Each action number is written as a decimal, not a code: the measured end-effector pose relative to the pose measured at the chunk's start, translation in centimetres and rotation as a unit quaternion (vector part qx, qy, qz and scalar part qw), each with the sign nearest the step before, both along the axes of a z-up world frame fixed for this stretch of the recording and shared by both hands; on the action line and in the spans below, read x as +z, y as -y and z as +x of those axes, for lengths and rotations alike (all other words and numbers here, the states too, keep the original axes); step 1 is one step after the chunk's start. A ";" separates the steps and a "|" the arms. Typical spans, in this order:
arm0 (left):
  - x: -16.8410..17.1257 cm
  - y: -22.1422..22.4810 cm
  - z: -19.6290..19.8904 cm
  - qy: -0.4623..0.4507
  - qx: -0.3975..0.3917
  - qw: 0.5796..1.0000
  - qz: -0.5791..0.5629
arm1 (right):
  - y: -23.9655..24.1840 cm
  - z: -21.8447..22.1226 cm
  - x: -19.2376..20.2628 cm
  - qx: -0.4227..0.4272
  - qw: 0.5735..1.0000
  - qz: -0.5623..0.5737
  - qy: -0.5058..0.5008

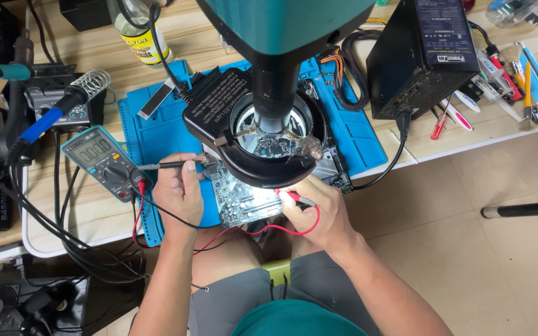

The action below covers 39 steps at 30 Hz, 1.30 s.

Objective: Testing and validating circuits on a computer motherboard using a multimeter and a digital microscope for precision.

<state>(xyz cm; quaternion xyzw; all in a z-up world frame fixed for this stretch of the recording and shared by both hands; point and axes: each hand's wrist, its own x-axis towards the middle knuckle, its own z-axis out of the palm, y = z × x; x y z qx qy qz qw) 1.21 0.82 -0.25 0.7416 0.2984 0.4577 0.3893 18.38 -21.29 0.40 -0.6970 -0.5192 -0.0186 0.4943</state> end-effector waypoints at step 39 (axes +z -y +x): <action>0.8 0.3 0.2 -0.008 0.009 1.000 0.011 | -0.4 -0.1 0.2 -0.031 0.999 0.009 0.009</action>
